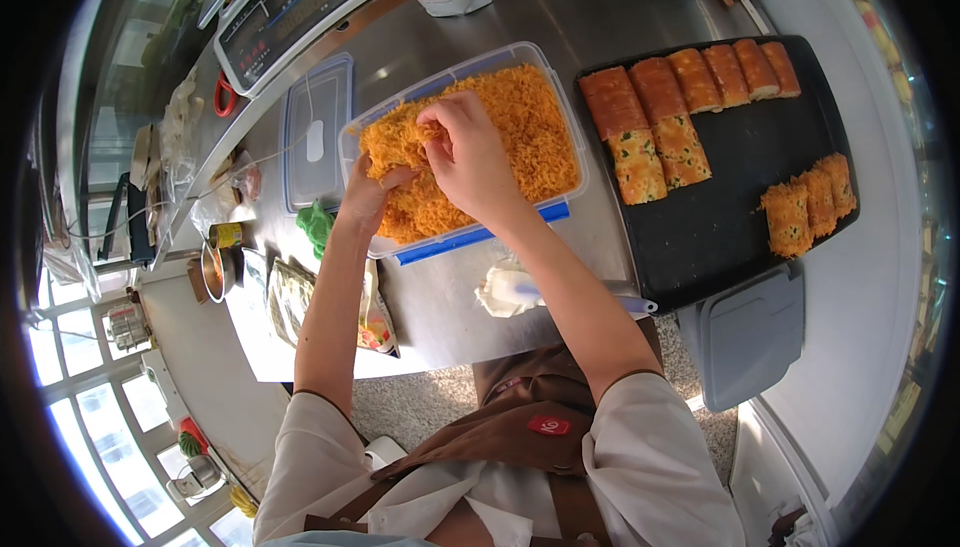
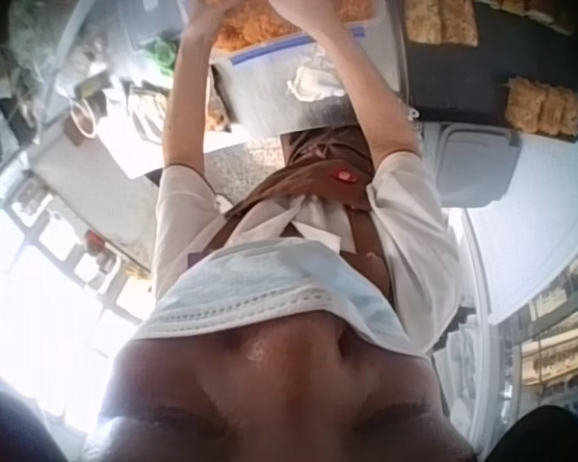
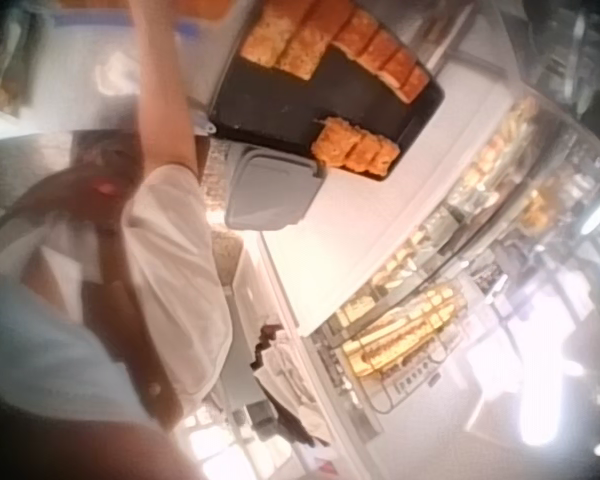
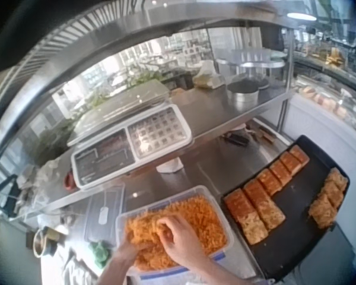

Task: The person spreads a white creamy substance onto sliced bread using a spatula. They then dip the bread into a container of orange crumbs to coat the surface and place the prepared slices onto a black tray. The process is repeated for multiple slices of bread.

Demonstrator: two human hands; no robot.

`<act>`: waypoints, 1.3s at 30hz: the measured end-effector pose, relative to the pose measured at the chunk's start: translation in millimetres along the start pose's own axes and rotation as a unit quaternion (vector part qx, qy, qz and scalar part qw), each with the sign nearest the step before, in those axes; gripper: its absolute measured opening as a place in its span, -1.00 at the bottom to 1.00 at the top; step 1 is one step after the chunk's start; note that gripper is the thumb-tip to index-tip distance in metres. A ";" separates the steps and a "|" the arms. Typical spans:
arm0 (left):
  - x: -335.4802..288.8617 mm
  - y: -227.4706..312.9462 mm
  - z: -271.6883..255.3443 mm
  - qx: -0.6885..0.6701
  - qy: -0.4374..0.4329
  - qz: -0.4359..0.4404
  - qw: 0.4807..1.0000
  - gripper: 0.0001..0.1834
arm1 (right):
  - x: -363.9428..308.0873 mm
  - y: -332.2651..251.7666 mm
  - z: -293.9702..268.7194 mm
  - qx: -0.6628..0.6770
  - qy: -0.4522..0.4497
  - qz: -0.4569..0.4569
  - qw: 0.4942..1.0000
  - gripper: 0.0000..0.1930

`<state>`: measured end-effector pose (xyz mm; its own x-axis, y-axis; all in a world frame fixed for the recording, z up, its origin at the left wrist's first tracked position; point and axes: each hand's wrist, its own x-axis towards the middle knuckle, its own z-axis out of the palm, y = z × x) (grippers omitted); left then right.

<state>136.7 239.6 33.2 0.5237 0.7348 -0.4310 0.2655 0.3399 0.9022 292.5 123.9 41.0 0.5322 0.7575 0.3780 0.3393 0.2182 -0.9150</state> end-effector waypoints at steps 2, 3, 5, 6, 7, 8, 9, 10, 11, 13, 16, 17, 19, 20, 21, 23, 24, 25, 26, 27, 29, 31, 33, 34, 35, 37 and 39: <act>1.2 -2.7 -0.6 -0.014 -0.006 0.004 1.000 -0.23 | -1.6 -2.6 3.7 -0.001 -0.033 0.007 0.999 -0.79; 1.2 -3.2 1.0 -0.012 0.005 -0.001 1.000 -0.23 | -1.6 -3.7 4.5 0.009 -0.020 0.005 1.000 -0.78; 0.6 -4.0 3.7 -0.008 0.027 -0.010 1.000 -0.22 | -1.0 -7.8 5.0 0.030 0.008 0.001 1.000 -0.77; 1.3 -6.2 2.4 -0.018 0.024 -0.015 0.999 -0.19 | -0.2 -11.3 5.2 0.037 0.026 0.013 0.999 -0.81; 3.7 -10.1 0.6 -0.027 0.020 -0.020 0.999 -0.17 | -1.2 -7.9 6.5 0.042 0.024 0.003 0.999 -0.83; 4.5 -12.2 -0.8 -0.036 0.017 -0.025 0.999 -0.15 | -2.3 -0.8 8.0 0.046 0.022 -0.007 0.999 -0.84; 4.3 -11.8 -1.1 -0.044 0.009 -0.023 0.999 -0.13 | -1.2 2.6 7.2 0.050 0.020 -0.018 0.998 -0.86; 3.5 -10.8 -1.3 -0.051 0.002 -0.022 0.998 -0.11 | 0.0 2.9 3.7 0.077 0.055 0.019 0.995 -0.87; 3.0 -9.6 -1.2 -0.059 -0.005 -0.020 0.998 -0.10 | 1.3 7.4 3.7 0.095 0.028 0.036 0.994 -0.87; 2.5 -7.1 1.6 -0.057 -0.002 -0.018 0.998 -0.10 | 1.7 18.9 5.7 0.130 -0.021 0.073 0.989 -0.86; 2.4 -6.8 2.2 -0.041 0.011 -0.022 0.999 -0.11 | 4.6 33.1 1.6 0.173 0.059 0.116 0.976 -0.85; 2.4 -6.7 1.7 -0.034 0.017 -0.024 0.999 -0.12 | 5.7 37.6 -2.7 0.181 0.090 0.126 0.971 -0.85; 1.2 -2.2 3.0 -0.058 0.003 -0.020 0.998 -0.07 | 5.2 37.2 -13.2 -0.026 0.064 0.068 0.995 -0.84; 0.8 0.0 3.4 -0.070 -0.004 -0.019 0.997 -0.04 | 4.2 47.0 -11.6 -0.103 0.066 0.037 0.992 -0.83; 1.8 1.3 1.7 -0.060 -0.022 -0.026 0.998 -0.01 | 8.9 44.2 -12.8 -0.180 0.067 0.006 0.981 -0.82; 6.5 5.0 -6.4 -0.040 -0.060 -0.040 0.997 0.05 | 24.5 39.5 -21.5 -0.084 -0.032 0.018 0.996 -0.75; 8.8 3.4 -11.6 -0.039 -0.062 -0.065 0.995 0.09 | 33.8 27.8 -21.6 0.020 -0.090 0.045 0.995 -0.73; 12.5 1.0 -15.8 -0.037 -0.066 -0.089 0.993 0.12 | 40.7 21.9 -21.6 0.123 -0.146 0.070 0.979 -0.71; 16.6 -0.6 -19.7 -0.036 -0.070 -0.113 0.991 0.16 | 44.9 22.9 -21.1 0.175 -0.212 0.085 0.958 -0.67; 20.0 -0.3 -24.3 -0.034 -0.098 -0.118 0.987 0.18 | 46.1 26.2 -22.1 0.154 -0.242 0.121 0.950 -0.66; 28.3 1.3 -33.2 -0.031 -0.156 -0.129 0.979 0.24 | 43.4 37.0 -28.1 0.110 -0.300 0.190 0.928 -0.64; 38.4 -5.0 -46.3 -0.011 -0.133 -0.155 0.979 0.26 | 35.6 36.8 -31.4 0.067 -0.244 0.222 0.942 -0.60; 42.7 -4.9 -47.7 0.002 -0.127 -0.166 0.978 0.23 | 28.8 33.4 -33.5 0.078 -0.192 0.197 0.958 -0.58; 43.5 0.4 -44.9 0.005 -0.133 -0.165 0.977 0.19 | 25.2 31.6 -26.2 0.131 -0.161 0.128 0.970 -0.53; 43.5 6.1 -41.4 0.008 -0.138 -0.163 0.977 0.16 | 22.6 28.3 -23.7 0.123 -0.193 0.152 0.962 -0.51; 41.3 13.9 -35.3 0.008 -0.153 -0.153 0.976 0.02 | 21.7 20.8 -22.6 0.109 -0.259 0.195 0.940 -0.48; 39.1 19.3 -31.5 0.004 -0.162 -0.149 0.975 -0.12 | 20.1 25.2 -23.0 0.138 -0.208 0.168 0.954 -0.46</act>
<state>136.8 293.3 34.3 0.6501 0.3798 -0.6581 0.4508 0.5044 0.7364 329.5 130.4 28.7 0.2023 0.9791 0.0209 -0.0440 0.0304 -0.9986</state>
